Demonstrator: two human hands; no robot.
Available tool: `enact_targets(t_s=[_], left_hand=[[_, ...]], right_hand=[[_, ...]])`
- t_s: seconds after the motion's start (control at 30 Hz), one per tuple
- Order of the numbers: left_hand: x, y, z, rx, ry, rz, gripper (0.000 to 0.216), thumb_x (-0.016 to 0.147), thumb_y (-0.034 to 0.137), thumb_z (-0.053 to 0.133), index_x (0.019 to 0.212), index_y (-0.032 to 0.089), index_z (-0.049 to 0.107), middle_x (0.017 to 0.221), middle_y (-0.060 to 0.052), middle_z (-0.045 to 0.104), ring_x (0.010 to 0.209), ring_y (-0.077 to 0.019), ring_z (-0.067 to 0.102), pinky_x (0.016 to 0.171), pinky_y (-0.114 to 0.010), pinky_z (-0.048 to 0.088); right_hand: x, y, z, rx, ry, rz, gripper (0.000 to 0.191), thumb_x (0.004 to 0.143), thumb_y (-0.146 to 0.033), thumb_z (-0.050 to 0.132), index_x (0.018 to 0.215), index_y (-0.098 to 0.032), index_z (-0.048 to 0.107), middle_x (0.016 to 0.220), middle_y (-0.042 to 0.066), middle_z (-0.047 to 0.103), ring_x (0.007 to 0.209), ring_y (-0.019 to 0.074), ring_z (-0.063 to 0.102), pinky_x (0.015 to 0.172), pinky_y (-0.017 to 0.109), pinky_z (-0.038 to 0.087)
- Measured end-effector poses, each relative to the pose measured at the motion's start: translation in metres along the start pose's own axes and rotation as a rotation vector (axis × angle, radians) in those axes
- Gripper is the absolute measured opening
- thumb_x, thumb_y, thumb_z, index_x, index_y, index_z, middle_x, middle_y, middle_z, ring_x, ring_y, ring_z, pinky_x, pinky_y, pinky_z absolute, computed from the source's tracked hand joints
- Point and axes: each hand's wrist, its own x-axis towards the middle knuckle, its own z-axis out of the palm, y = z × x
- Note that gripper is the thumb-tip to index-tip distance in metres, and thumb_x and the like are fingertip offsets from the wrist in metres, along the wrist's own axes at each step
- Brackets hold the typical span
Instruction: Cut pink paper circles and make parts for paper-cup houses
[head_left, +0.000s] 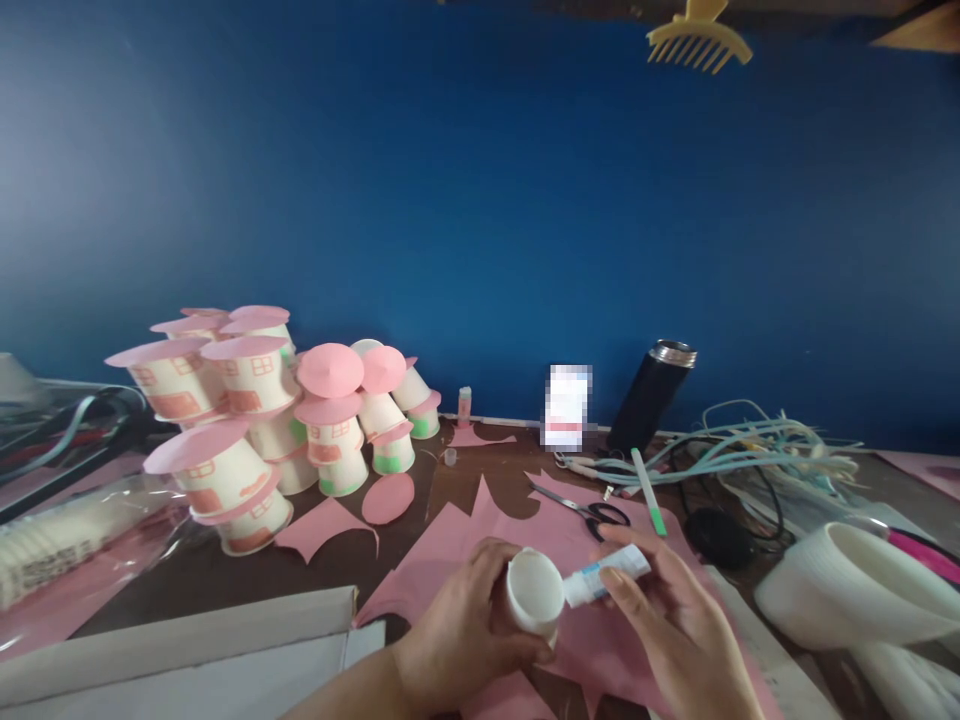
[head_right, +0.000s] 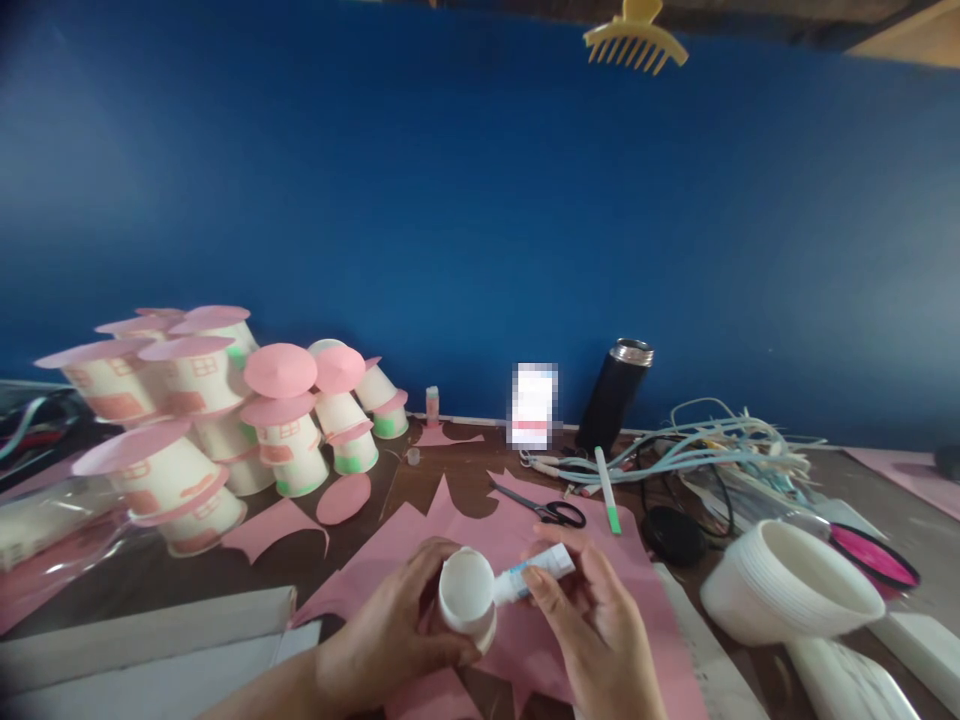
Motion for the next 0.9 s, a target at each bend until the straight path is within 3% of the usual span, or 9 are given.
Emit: enact_targets(t_s=[0.23,0.4,0.6,0.73,0.8,0.9], left_hand=[[-0.002,-0.002,0.0,-0.016,-0.01,0.003,0.062,0.058,0.019,0.086,0.113,0.022,0.058,0.111,-0.005,0.062,0.097,-0.0235,0.06,0.084,-0.032,0.047],[-0.002,0.002,-0.001,0.005,-0.008,-0.008,0.058,0.059,0.017,0.084,0.111,0.021,0.06,0.109,-0.005,0.063,0.097,-0.0236,0.06,0.085,-0.033,0.046],[-0.002,0.005,-0.001,-0.007,0.005,0.006,0.056,0.058,0.015,0.084,0.109,0.02,0.06,0.108,-0.004,0.063,0.098,-0.024,0.059,0.086,-0.032,0.046],[-0.002,0.004,0.0,-0.039,0.014,-0.022,0.055,0.058,0.011,0.081,0.108,0.02,0.06,0.108,-0.004,0.063,0.098,-0.0239,0.059,0.087,-0.032,0.046],[-0.002,0.0,0.001,-0.055,0.044,-0.023,0.053,0.06,0.011,0.078,0.108,0.022,0.06,0.109,-0.004,0.063,0.099,-0.0241,0.06,0.088,-0.032,0.047],[0.001,-0.008,0.002,-0.055,0.138,0.003,0.055,0.062,0.011,0.074,0.113,0.023,0.057,0.114,-0.005,0.062,0.104,-0.0258,0.059,0.094,-0.035,0.046]], right_hand=[[-0.006,0.005,-0.004,-0.118,-0.067,-0.083,0.039,0.088,-0.035,0.064,0.127,-0.032,0.06,0.105,0.0,0.078,0.084,0.0148,0.075,0.074,0.014,0.059],[-0.008,-0.004,-0.005,-0.118,-0.072,-0.128,0.043,0.086,-0.031,0.067,0.128,-0.037,0.061,0.113,-0.001,0.076,0.095,0.0202,0.074,0.076,0.019,0.061],[-0.013,-0.01,-0.009,-0.023,-0.097,-0.007,0.033,0.084,-0.041,0.067,0.116,-0.032,0.07,0.097,0.003,0.077,0.075,0.0207,0.072,0.066,0.023,0.06],[-0.003,-0.004,-0.01,0.287,0.048,0.186,0.036,0.083,-0.046,0.069,0.114,-0.028,0.069,0.089,0.001,0.074,0.07,0.0165,0.066,0.059,0.02,0.057],[0.006,0.001,-0.013,0.483,0.173,0.269,0.037,0.08,-0.045,0.074,0.111,-0.027,0.069,0.08,-0.002,0.072,0.061,0.0126,0.063,0.053,0.017,0.055],[0.022,0.012,-0.023,0.672,0.394,0.31,0.036,0.07,-0.04,0.084,0.101,-0.025,0.072,0.079,-0.005,0.072,0.06,0.0085,0.062,0.056,0.013,0.056]])
